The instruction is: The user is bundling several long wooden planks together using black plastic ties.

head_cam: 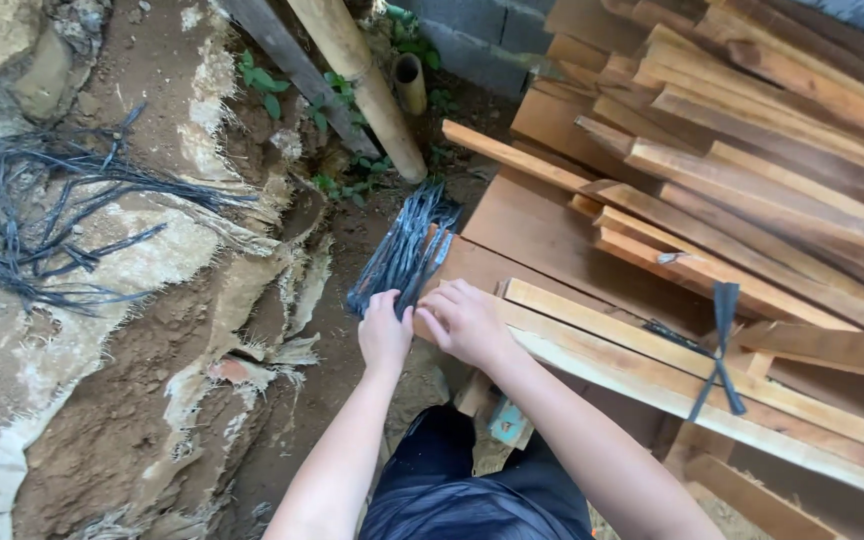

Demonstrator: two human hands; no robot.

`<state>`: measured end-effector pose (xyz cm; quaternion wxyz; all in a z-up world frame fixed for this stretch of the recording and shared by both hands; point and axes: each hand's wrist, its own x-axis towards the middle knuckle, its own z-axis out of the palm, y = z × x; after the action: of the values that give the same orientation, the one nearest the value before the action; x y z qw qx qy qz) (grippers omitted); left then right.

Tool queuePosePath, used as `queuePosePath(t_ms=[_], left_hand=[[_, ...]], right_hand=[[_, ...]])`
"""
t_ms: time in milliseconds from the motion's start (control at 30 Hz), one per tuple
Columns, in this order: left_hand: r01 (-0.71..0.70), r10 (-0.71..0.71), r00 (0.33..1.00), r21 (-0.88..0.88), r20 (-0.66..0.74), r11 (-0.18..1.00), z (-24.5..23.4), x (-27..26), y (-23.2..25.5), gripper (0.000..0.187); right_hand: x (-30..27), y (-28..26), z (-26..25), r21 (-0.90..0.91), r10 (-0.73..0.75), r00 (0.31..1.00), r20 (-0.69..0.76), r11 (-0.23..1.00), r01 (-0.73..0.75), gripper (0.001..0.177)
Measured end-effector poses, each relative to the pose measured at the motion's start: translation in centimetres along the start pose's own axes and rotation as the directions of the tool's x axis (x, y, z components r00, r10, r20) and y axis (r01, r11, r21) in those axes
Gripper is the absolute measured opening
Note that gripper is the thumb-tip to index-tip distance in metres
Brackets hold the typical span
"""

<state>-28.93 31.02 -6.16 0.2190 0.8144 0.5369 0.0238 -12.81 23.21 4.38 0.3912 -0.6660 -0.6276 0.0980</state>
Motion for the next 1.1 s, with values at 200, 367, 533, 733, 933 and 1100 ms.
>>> queuePosePath(t_ms=[200,367,533,733,933,1100], left_hand=[[0.073,-0.068,0.997,-0.191,0.032,0.979,0.0,0.8,-2.0,0.013],[0.181,-0.18,0.983,-0.418,0.041,0.89,-2.0,0.2,-1.3,0.01],[0.147,-0.112,0.989,-0.601,0.096,0.785,-3.8,-1.8,-0.9,0.011],[0.029,-0.005,0.999,-0.686,0.037,0.727,-2.8,-3.4,-2.8,0.006],[-0.17,-0.037,0.955,-0.642,-0.295,0.748,-7.0,-1.3,0.8,0.017],[0.078,0.035,0.99,-0.734,0.137,0.675,-8.0,-0.6,7.0,0.033]], right_hand=[[0.5,-3.0,7.0,0.365,0.543,0.834,0.096,0.761,-0.537,0.036],[0.7,-4.3,9.0,0.452,0.801,0.579,0.152,0.464,-0.762,0.067],[0.1,-0.1,13.5,0.572,0.901,0.338,0.273,0.13,-0.81,0.103],[1.4,0.0,12.2,0.761,0.888,0.39,0.243,0.075,-0.644,0.05],[-0.6,-2.2,6.6,0.635,0.759,0.634,0.146,0.42,-0.649,0.02],[-3.8,-4.1,1.5,0.481,0.682,0.687,0.252,0.528,-0.7,0.02]])
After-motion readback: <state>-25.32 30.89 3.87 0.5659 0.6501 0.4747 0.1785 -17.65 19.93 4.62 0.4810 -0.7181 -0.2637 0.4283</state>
